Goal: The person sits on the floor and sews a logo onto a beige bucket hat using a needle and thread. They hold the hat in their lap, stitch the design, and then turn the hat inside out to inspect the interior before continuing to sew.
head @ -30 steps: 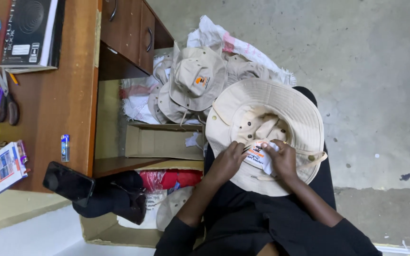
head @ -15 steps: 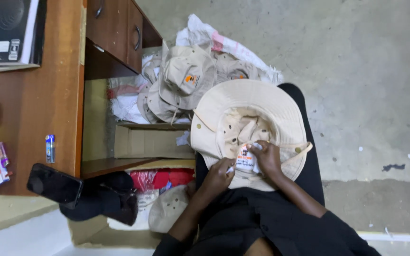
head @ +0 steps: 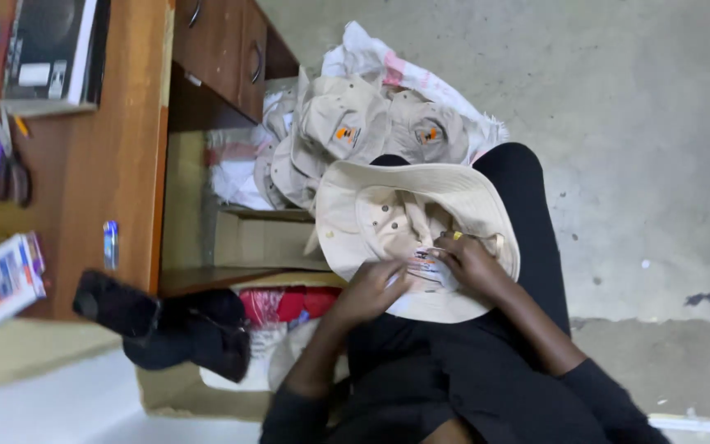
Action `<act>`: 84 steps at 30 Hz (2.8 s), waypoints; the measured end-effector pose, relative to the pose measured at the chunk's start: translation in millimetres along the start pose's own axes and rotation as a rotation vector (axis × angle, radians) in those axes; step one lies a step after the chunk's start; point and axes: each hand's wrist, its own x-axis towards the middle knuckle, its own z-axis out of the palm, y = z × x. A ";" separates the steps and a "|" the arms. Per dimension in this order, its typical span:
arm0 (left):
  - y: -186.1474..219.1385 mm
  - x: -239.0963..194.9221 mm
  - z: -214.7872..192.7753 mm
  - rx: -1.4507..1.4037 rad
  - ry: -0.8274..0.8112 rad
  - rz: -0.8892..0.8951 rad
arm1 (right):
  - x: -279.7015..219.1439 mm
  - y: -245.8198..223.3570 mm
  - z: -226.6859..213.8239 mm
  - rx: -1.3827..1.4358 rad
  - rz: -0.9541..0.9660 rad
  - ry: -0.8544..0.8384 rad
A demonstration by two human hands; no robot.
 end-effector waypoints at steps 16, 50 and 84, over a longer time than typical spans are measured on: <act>-63.1 101.2 63.5 0.077 -0.074 -0.066 | -10.5 44.4 -26.7 -0.438 -0.186 0.231; -68.6 99.3 125.0 -0.078 0.322 -0.274 | -34.0 46.6 2.5 1.235 0.452 0.730; -14.1 35.3 97.9 0.438 -0.604 0.000 | -40.4 37.0 -50.9 -0.091 0.656 0.098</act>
